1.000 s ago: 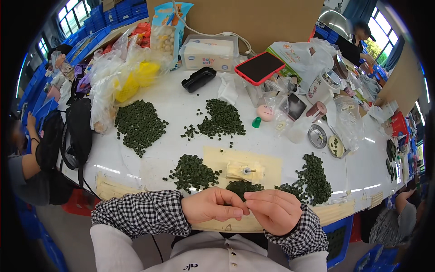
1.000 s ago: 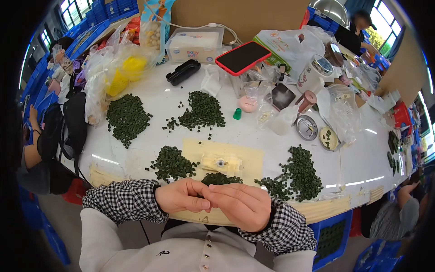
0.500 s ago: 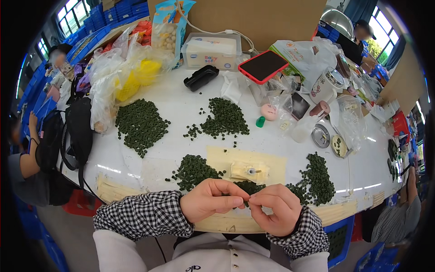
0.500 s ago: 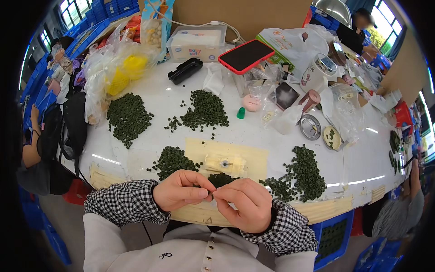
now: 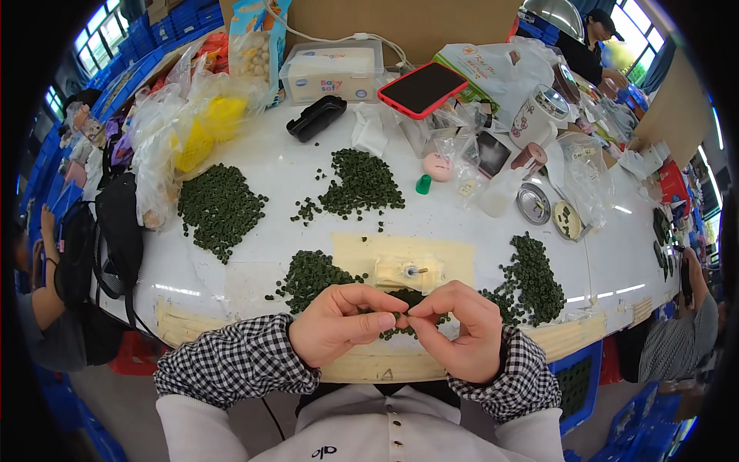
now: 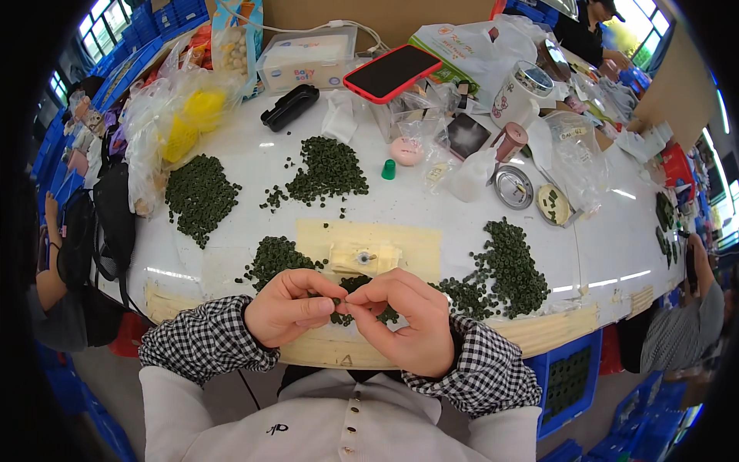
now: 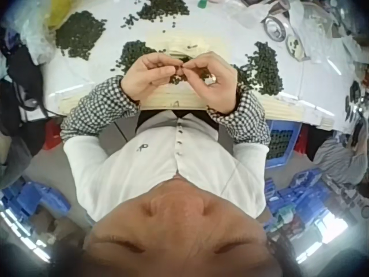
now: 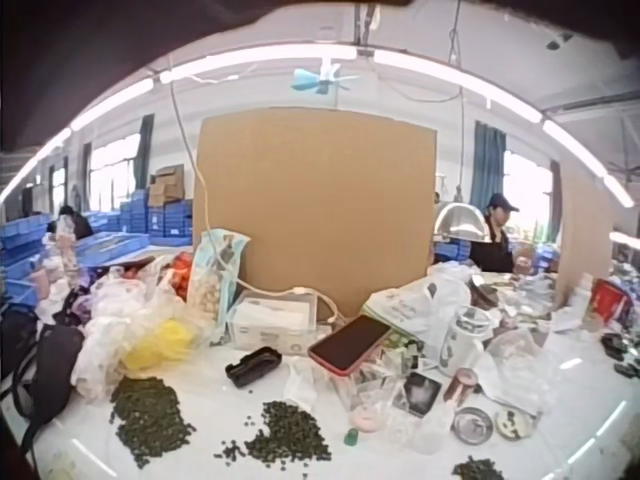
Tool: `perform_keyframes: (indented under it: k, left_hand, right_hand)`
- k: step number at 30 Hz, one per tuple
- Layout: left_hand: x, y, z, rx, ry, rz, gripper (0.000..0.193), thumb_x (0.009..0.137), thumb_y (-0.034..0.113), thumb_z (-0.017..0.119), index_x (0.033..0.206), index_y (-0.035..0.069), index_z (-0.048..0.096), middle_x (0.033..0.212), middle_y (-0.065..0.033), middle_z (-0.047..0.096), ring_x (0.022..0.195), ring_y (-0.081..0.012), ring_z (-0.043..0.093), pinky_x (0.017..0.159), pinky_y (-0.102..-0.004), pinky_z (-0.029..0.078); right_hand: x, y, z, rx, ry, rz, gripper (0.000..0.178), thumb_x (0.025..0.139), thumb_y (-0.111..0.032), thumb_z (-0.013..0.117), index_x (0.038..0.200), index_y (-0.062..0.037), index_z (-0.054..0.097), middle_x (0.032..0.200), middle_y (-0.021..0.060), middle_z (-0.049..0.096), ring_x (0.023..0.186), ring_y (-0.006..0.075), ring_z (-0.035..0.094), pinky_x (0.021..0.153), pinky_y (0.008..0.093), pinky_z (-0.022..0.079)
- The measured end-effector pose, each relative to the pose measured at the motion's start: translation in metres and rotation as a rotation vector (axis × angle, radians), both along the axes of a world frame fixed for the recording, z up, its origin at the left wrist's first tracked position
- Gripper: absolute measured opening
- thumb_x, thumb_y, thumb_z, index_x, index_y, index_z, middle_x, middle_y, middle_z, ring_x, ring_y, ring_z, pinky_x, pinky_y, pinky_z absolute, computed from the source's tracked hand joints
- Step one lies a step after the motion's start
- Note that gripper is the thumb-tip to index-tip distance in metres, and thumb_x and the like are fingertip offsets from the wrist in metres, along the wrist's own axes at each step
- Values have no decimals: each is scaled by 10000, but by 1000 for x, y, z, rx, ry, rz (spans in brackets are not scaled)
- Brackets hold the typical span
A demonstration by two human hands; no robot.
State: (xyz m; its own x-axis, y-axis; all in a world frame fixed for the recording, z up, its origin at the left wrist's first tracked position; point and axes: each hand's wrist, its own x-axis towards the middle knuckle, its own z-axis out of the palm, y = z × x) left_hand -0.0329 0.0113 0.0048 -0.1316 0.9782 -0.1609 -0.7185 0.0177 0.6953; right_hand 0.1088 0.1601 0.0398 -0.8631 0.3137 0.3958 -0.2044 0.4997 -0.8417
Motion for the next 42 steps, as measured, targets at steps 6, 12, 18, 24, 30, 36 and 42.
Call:
perform_keyframes:
  k: [6,12,18,24,30,36,42]
  left_hand:
    - [0,0,-1,0,-11,10,210,879,47,591,1086,19,613,967,-88,661,712,-31,512,568,-165,365]
    - [1,0,-1,-23,10,27,186,869,45,606,1050,16,637,941,-86,666,685,-33,504,557,-169,366]
    - [3,0,-4,-31,28,73,169,857,46,626,1021,18,656,918,-77,669,721,-45,535,587,-175,398]
    - [2,-1,-1,-19,27,66,164,855,48,631,1015,22,655,904,-74,669,738,-61,555,600,-178,410]
    - [2,-1,-4,23,-122,63,164,874,40,599,1030,20,642,908,-81,665,675,-49,510,545,-186,363]
    - [1,-1,-5,60,-184,-42,167,884,37,581,1041,14,634,908,-79,661,599,-34,422,507,-189,311]
    - [2,-1,-3,27,-113,-67,153,888,68,588,1020,5,634,877,-58,656,585,-24,404,499,-181,306]
  right_hand:
    - [0,-1,-1,-61,-43,28,140,764,49,648,895,9,623,832,82,623,665,112,605,605,216,490]
    - [0,-2,-3,-107,-52,15,128,775,43,639,898,13,622,834,87,625,674,114,611,609,218,492]
    - [-1,-4,-4,-92,-59,18,126,769,35,647,891,17,626,829,90,625,674,119,612,611,222,494]
    - [-1,-5,-4,-85,-46,22,151,746,48,661,891,18,633,832,94,629,680,124,616,599,223,495]
    - [-3,-6,-5,120,94,20,199,727,75,660,916,10,652,820,101,631,689,162,625,593,237,498]
    - [-2,-2,-5,16,78,86,198,716,62,680,904,5,651,803,92,630,687,163,612,595,244,490]
    - [-2,-2,-5,-58,30,111,184,711,51,694,881,-2,646,796,80,620,674,152,597,601,247,480]
